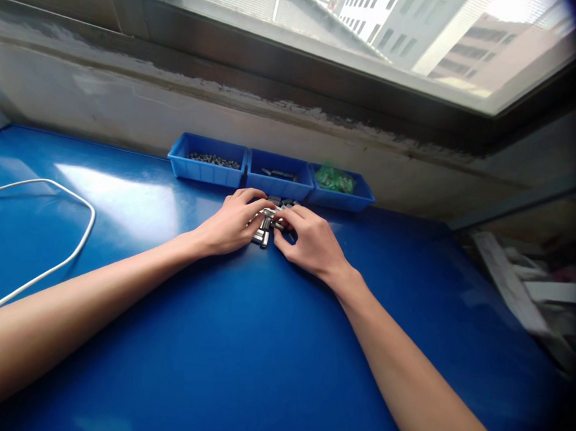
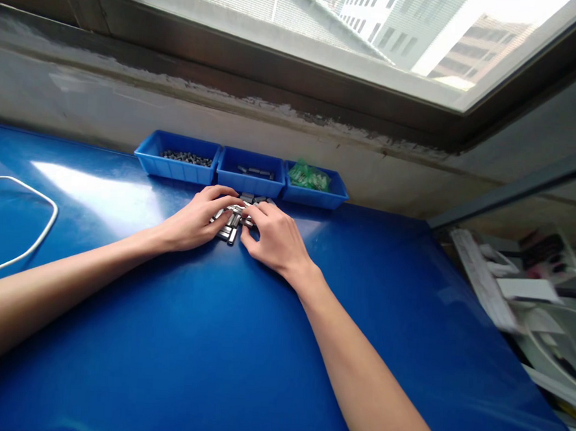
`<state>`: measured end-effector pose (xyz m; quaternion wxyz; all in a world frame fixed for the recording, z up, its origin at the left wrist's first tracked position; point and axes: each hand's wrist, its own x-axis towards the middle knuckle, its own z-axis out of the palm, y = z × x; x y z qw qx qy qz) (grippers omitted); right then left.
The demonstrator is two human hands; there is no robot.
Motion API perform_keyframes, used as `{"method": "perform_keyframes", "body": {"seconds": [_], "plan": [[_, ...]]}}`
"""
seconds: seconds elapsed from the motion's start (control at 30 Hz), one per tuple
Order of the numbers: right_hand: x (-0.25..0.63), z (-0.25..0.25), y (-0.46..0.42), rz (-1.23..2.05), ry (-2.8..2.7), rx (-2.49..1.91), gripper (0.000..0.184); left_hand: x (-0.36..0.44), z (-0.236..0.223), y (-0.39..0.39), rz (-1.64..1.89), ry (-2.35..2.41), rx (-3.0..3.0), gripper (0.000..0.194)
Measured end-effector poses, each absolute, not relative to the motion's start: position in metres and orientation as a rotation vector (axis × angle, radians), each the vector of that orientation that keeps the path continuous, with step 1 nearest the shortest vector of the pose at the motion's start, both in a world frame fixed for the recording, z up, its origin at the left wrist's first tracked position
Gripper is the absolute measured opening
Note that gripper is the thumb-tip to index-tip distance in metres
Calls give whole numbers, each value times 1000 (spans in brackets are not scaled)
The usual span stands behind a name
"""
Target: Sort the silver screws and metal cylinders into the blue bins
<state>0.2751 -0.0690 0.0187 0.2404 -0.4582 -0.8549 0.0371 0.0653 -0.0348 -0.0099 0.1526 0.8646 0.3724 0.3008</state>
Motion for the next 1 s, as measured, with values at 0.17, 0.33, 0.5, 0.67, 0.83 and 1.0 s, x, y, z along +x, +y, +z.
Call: {"method": "perform_keyframes", "body": {"seconds": [0.17, 0.33, 0.5, 0.67, 0.83, 1.0], "plan": [[280, 16, -66, 134, -2354, -1218, 13, 65, -11, -35, 872, 1057, 2488, 34], [285, 15, -64, 88, -2377, -1129, 15, 65, -11, -34, 870, 1062, 2492, 35], [284, 17, -64, 384, -2027, -1105, 9, 65, -9, -35, 860, 1060, 2474, 36], [279, 14, -59, 953, -1504, -1091, 26, 65, -9, -35, 850, 1056, 2471, 36], [279, 6, -54, 1070, -1287, -1082, 34, 65, -9, -35, 870, 1050, 2461, 35], [279, 8, -49, 1034, -1283, -1080, 31, 65, -3, -39, 946, 1099, 2498, 35]]}}
